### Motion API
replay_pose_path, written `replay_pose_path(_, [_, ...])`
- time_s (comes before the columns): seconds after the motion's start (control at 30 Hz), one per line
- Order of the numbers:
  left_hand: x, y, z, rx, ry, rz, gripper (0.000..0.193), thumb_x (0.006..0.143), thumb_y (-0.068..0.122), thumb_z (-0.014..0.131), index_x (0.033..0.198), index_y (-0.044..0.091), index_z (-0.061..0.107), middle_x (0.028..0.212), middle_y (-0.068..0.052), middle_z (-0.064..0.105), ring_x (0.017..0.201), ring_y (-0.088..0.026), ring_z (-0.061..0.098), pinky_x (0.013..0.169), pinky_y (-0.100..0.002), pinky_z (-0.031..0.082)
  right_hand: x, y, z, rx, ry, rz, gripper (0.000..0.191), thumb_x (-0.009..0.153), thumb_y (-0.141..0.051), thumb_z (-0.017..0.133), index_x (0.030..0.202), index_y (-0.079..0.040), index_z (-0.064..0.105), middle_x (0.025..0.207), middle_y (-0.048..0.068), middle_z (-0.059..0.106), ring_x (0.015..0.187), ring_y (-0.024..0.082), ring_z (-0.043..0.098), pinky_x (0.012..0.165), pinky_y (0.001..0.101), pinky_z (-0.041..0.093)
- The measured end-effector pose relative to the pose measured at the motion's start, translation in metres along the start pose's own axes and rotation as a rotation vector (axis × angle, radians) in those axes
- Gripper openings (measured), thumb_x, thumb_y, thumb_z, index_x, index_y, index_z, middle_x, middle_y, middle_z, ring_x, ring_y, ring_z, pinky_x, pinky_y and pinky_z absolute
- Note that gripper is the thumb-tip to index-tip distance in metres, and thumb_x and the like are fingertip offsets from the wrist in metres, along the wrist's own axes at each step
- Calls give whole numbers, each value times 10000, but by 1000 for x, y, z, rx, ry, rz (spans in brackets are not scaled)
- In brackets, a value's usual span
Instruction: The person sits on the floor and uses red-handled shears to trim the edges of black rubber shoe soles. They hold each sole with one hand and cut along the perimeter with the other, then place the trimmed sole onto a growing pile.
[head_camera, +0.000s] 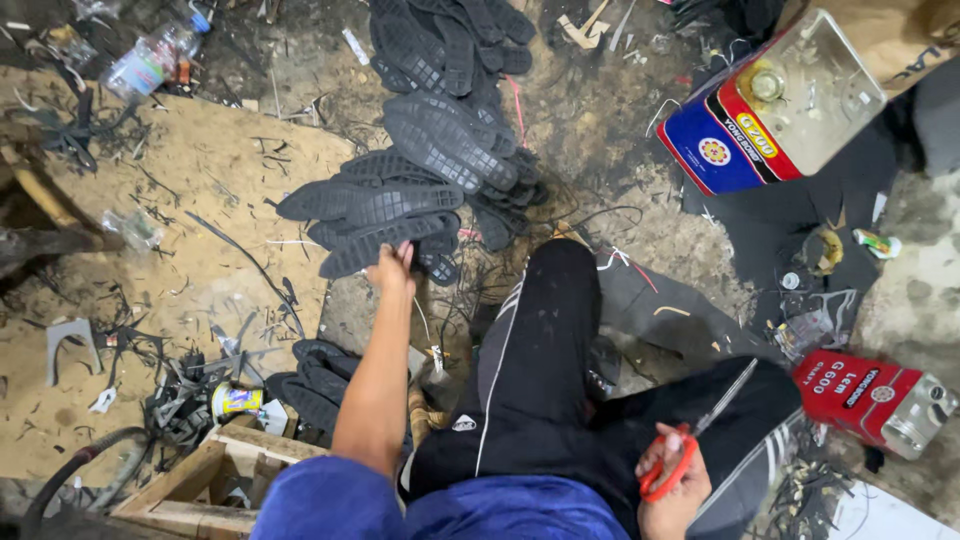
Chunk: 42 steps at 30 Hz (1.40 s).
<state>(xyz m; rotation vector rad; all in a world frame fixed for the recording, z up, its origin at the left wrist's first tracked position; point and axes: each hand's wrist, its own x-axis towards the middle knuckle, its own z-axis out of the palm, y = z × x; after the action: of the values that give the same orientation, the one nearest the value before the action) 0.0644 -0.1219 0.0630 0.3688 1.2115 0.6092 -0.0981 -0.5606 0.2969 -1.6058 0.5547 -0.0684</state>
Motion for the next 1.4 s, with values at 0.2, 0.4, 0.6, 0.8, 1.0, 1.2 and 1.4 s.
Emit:
replay_pose_path(0.2, [-65,28,-71,48,-377,6,441,1003,18,624,1342,138,368,979,-42,540,770,-169,569,786,-484,645,15,-12,21,50,-174,75,370,1075,-299,539,1125,60,617,683,31,508,575,111,506,495,266,412])
replay_pose_path(0.4, [-194,93,-44,23,-652,-29,271,976,68,604,1232,94,518,1042,-64,681,845,-183,697,676,-372,600,34,-36,38,-111,-426,182,343,1000,-292,616,1146,13,675,672,9,514,561,96,497,506,262,418])
replay_pose_path(0.6, [-306,119,9,245,-824,130,461,906,-16,671,1332,73,518,1115,-62,710,871,-110,714,671,-263,570,27,-86,40,-730,-581,-194,329,887,-313,738,1142,-105,718,791,47,708,618,174,634,587,328,477])
replay_pose_path(0.8, [-357,125,25,368,-1002,220,500,931,-36,722,1381,33,516,1082,-58,710,803,-66,646,623,-211,481,7,-135,43,-1109,-543,-423,532,785,-406,770,1235,-147,656,869,107,733,845,331,706,742,426,529])
replay_pose_path(1.0, [-377,125,34,333,-1056,222,478,938,-50,694,1365,27,493,1081,-65,714,871,-95,695,719,-236,565,-6,-153,37,-1071,-416,-786,638,679,-465,803,1159,-71,661,975,122,719,892,351,691,755,447,518])
replay_pose_path(1.2, [-391,118,30,395,-1122,241,476,960,-71,683,1387,9,488,1165,-82,701,1010,-117,689,867,-258,567,-11,-154,38,-1113,-396,-791,594,667,-467,834,1089,-77,688,919,100,724,811,314,687,717,421,511])
replay_pose_path(1.4, [-398,117,23,400,-1133,302,487,954,-77,675,1387,1,466,1252,-116,679,1135,-163,680,992,-309,562,-6,-152,40,-1049,-390,-894,584,674,-465,829,1073,-57,709,864,93,735,730,286,689,658,395,502])
